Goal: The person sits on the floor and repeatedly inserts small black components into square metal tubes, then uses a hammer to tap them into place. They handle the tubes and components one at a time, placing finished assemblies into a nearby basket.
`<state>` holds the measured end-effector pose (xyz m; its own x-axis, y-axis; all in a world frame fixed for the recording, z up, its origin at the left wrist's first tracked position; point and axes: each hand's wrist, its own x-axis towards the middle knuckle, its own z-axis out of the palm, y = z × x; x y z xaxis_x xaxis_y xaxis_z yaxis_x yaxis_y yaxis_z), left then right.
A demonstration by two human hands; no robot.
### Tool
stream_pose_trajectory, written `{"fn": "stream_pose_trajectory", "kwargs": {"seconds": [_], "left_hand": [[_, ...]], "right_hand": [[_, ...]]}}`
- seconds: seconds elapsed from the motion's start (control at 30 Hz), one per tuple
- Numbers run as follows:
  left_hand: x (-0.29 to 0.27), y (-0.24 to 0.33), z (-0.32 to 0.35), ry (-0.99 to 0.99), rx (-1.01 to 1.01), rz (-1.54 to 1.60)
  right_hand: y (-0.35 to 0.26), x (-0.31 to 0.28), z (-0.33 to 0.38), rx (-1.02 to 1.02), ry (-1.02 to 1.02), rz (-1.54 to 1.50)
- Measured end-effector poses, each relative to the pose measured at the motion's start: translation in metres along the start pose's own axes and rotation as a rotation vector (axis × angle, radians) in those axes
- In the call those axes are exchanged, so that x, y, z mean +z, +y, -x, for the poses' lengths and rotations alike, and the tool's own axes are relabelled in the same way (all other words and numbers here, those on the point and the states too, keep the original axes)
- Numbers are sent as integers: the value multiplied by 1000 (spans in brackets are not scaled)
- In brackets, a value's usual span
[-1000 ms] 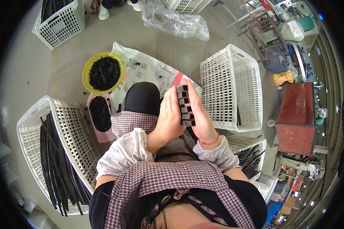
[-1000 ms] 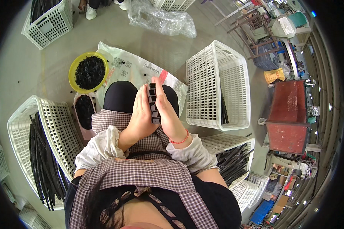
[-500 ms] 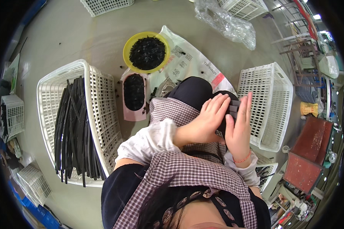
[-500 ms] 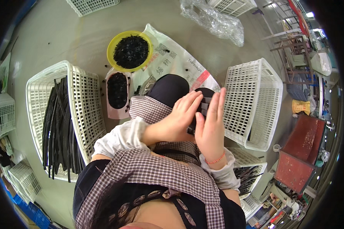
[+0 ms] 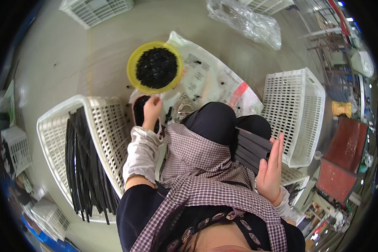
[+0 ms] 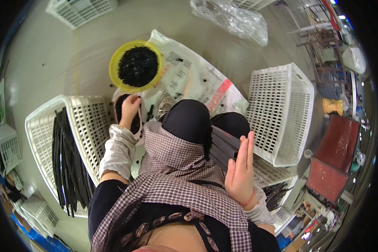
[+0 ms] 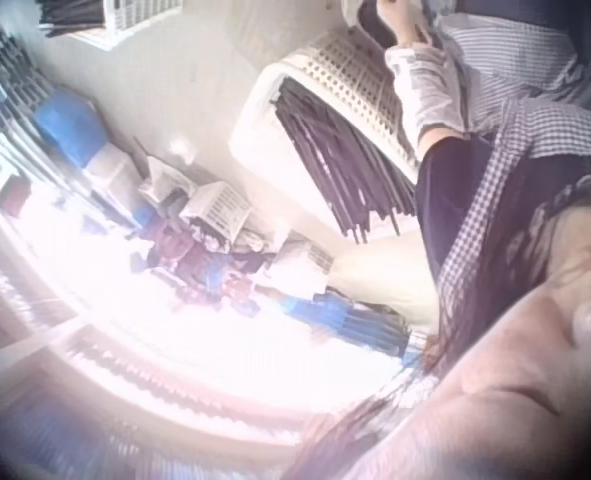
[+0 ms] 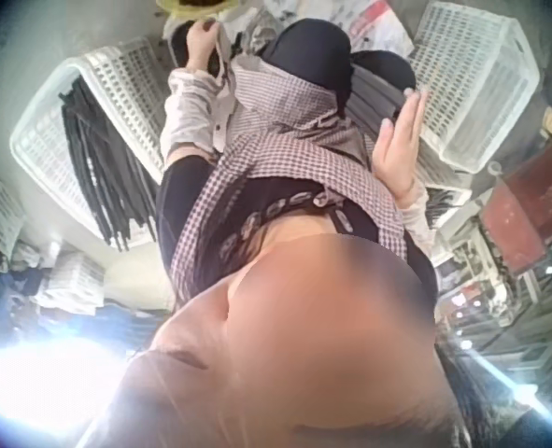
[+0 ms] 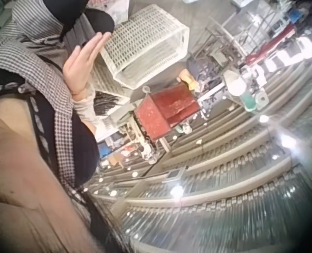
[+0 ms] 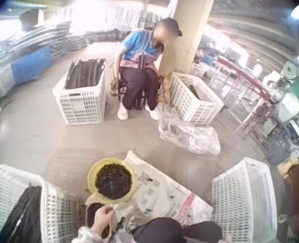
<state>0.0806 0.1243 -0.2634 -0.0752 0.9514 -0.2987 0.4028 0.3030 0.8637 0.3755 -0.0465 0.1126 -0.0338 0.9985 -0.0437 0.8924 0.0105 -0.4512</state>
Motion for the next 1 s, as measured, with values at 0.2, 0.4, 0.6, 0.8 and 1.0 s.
{"fn": "stream_pose_trajectory", "kwargs": {"seconds": [0.2, 0.4, 0.6, 0.8, 1.0], "left_hand": [[29, -74, -120, -71, 93, -414], [61, -147, -172, -103, 64, -732], [92, -101, -151, 203, 56, -988], [82, -60, -152, 61, -50, -860], [89, -90, -162, 108, 21, -1005]], "right_hand": [[12, -7, -5, 52, 15, 20], [26, -13, 5, 145, 46, 26], [29, -10, 10, 237, 91, 36], [27, -4, 3, 217, 183, -28], [24, -7, -3, 265, 231, 14]]}}
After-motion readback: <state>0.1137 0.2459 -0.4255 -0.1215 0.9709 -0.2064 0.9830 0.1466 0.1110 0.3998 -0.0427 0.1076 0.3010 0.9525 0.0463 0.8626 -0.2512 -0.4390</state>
